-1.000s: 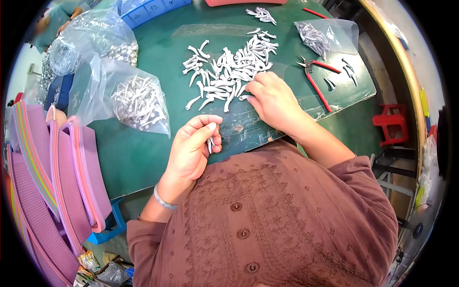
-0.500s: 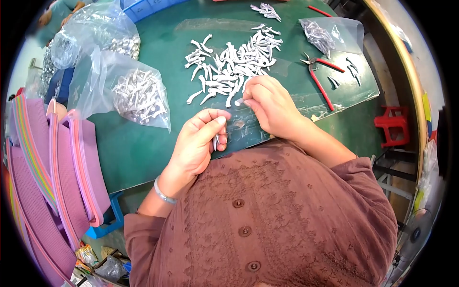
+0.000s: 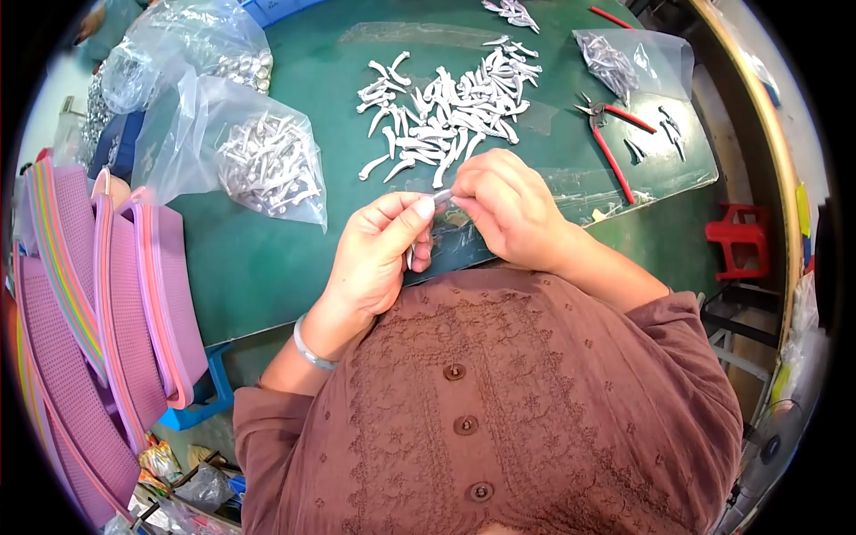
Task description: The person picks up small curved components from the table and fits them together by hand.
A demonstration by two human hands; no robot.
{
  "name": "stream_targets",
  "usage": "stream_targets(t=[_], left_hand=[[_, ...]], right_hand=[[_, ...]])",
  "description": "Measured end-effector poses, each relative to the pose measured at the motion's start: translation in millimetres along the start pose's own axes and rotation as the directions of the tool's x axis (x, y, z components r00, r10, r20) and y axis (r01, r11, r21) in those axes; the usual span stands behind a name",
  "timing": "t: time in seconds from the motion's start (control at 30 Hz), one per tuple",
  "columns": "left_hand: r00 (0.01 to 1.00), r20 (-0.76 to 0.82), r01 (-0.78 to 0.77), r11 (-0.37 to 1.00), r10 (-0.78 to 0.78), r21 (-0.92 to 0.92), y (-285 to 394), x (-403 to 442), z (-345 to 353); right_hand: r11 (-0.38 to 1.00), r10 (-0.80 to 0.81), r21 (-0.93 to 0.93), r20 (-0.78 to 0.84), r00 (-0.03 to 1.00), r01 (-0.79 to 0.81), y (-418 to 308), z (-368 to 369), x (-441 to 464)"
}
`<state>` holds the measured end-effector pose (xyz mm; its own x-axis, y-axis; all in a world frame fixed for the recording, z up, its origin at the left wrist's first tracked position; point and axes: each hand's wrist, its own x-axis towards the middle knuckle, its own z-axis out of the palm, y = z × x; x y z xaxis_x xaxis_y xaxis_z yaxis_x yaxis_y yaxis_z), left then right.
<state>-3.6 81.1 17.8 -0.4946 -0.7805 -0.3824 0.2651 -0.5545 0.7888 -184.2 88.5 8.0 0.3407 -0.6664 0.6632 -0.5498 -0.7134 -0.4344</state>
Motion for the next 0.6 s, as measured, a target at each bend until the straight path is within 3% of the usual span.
stream_targets(t=[0.1,0.2,0.33,0.6], left_hand=[[0.999,0.033,-0.001,1.0,0.0,0.006,-3.9,2.5,-4.8],[0.999,0.006,-0.038,0.999,0.038,-0.03,-4.3,2.2,-4.3],[0.997,-0.025,-0.069,0.998,0.068,-0.005,-4.8,1.4,-5.9],[0.991,-0.054,-0.118,0.99,0.122,0.077,-6.9,0.7,-7.1]], right_hand=[[0.998,0.01,0.059,-0.002,1.0,-0.01,-0.2,0.8,0.3],[0.952,0.239,0.195,0.0,0.971,-0.234,-3.8,-1.3,1.3],[0.848,0.372,0.356,0.131,0.919,-0.394,-0.8,-6.9,-0.4],[0.758,0.444,0.429,0.212,0.87,-0.491,-2.4,-7.5,0.1]])
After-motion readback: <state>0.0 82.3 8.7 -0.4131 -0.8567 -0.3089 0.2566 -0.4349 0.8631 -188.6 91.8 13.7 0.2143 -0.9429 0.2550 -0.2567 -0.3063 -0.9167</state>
